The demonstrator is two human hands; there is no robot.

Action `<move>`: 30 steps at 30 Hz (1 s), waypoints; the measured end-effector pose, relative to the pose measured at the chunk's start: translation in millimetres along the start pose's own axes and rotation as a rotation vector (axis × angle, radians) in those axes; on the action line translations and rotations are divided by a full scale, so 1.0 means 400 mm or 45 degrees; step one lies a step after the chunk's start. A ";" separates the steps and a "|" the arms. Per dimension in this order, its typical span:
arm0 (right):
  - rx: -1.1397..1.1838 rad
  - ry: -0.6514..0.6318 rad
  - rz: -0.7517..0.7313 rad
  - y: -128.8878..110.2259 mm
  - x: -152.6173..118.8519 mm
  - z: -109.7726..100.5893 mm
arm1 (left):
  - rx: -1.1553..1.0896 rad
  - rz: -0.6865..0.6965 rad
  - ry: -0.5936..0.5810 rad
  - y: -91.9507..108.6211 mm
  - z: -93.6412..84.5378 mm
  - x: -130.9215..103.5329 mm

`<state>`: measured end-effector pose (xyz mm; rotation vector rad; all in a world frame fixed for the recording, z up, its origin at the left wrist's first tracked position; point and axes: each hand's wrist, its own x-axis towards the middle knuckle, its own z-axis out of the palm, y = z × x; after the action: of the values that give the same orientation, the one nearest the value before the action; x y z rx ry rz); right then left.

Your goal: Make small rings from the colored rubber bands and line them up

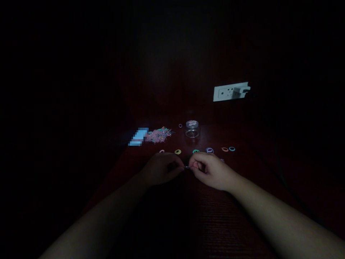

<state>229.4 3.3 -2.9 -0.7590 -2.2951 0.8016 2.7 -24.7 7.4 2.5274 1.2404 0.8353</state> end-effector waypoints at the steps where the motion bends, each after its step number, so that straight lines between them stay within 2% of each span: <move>1: -0.006 0.001 -0.001 -0.001 0.000 0.000 | 0.002 0.008 0.001 -0.001 0.001 0.000; 8: -0.040 0.010 -0.008 -0.002 0.003 0.000 | -0.004 0.043 0.003 -0.009 0.003 0.000; 30: -0.057 0.019 0.043 -0.011 -0.001 -0.004 | -0.019 -0.080 -0.013 0.010 -0.004 0.006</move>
<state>229.2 0.9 0.8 -0.8224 -2.2996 0.7596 5.8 -25.3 11.3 2.4641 1.2989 0.8134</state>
